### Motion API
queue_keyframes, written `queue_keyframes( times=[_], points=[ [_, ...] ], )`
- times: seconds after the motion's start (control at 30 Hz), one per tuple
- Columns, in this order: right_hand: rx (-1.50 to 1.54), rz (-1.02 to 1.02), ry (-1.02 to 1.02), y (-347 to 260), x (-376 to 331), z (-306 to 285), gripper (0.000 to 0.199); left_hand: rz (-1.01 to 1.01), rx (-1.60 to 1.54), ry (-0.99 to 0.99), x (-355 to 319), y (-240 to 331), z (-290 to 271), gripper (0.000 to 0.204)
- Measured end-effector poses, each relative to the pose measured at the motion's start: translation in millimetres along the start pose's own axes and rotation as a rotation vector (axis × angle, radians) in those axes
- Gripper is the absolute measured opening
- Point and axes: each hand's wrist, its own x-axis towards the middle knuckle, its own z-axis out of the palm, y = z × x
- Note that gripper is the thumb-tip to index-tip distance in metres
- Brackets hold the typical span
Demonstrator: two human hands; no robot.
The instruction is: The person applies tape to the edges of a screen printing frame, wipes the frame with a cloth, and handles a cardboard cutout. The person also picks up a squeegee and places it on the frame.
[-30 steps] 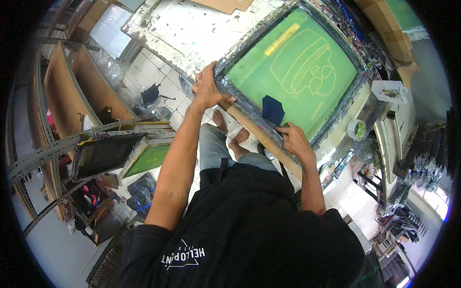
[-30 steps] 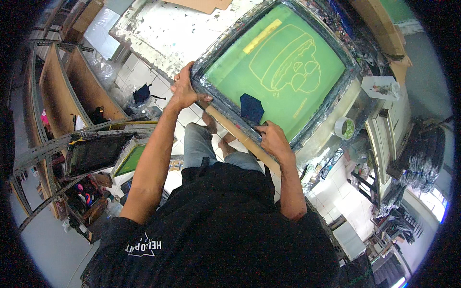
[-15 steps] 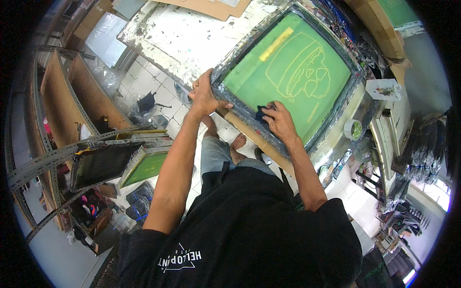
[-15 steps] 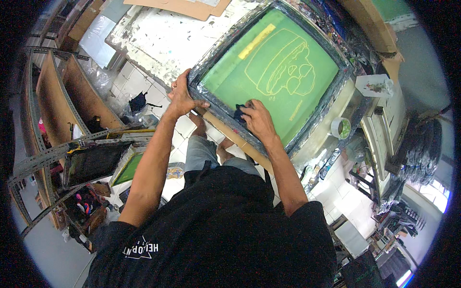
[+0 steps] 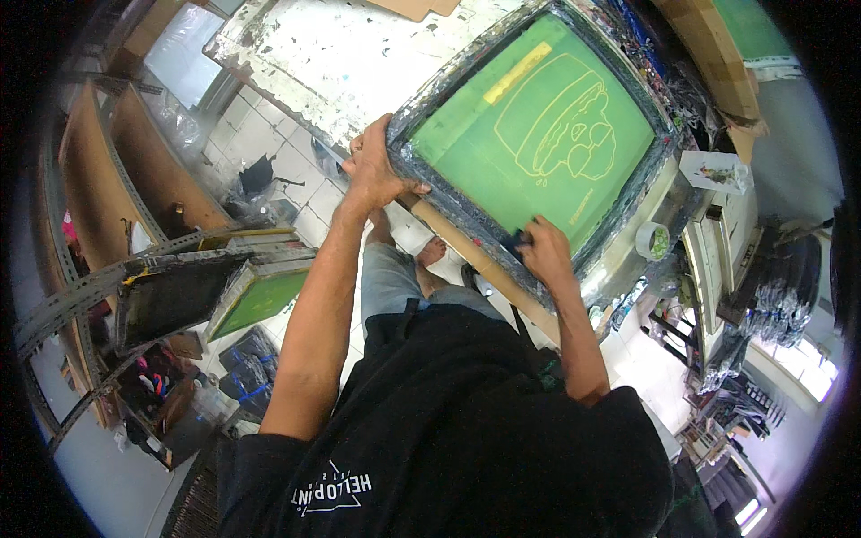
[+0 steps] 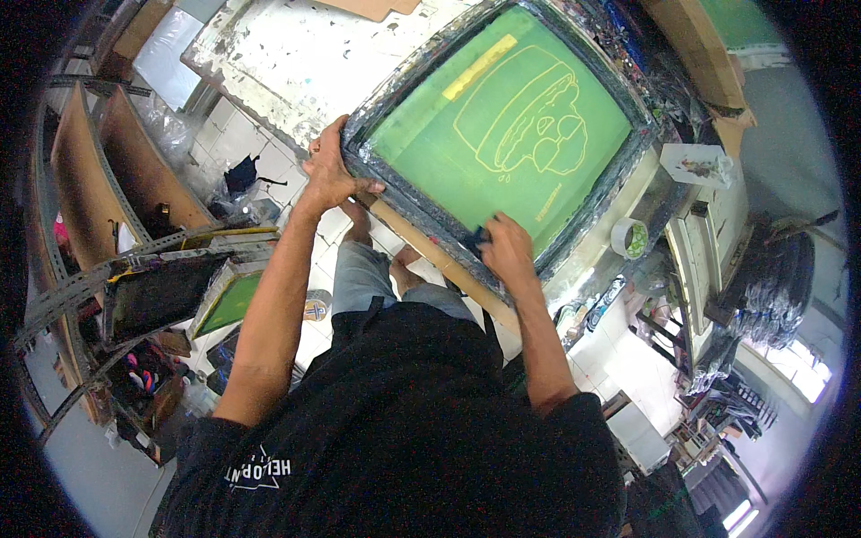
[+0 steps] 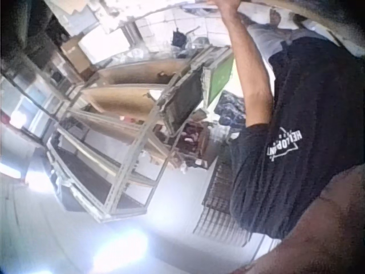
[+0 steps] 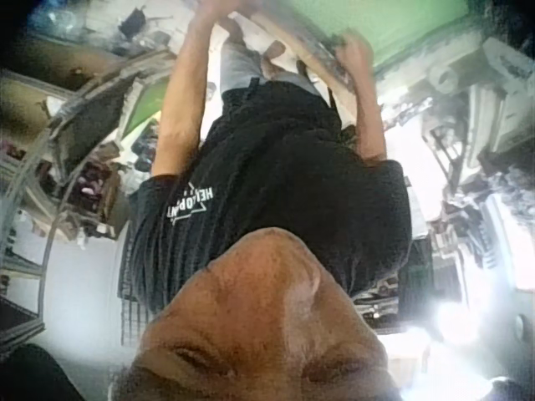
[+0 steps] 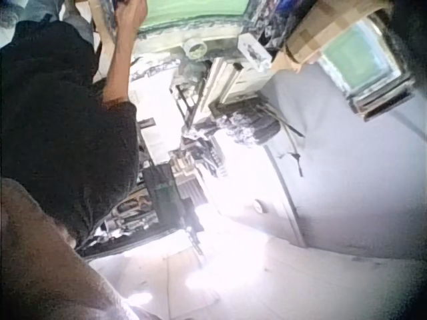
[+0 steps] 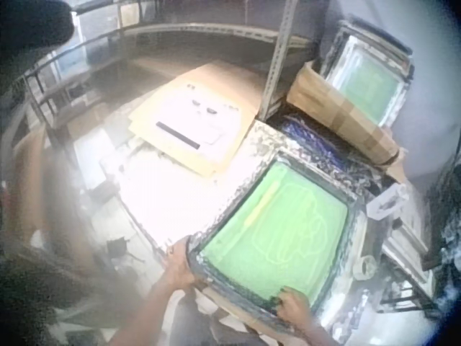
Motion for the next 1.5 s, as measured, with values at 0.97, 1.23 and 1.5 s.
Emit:
queue_keyframes(
  times=[0.97, 1.23, 1.5],
  points=[
    [0.332, -0.257, 0.343, -130, 172, 37, 0.015, -0.063, 0.035, -0.055, -2, 19, -13, 0.13],
    [0.279, -0.173, 0.057, -99, 118, 15, 0.019, -0.045, 0.045, -0.046, -3, 12, -10, 0.13],
    [-0.196, 0.064, -0.079, 21, -33, -11, 0.029, -0.054, 0.013, -0.025, -2, 16, -9, 0.129]
  ],
)
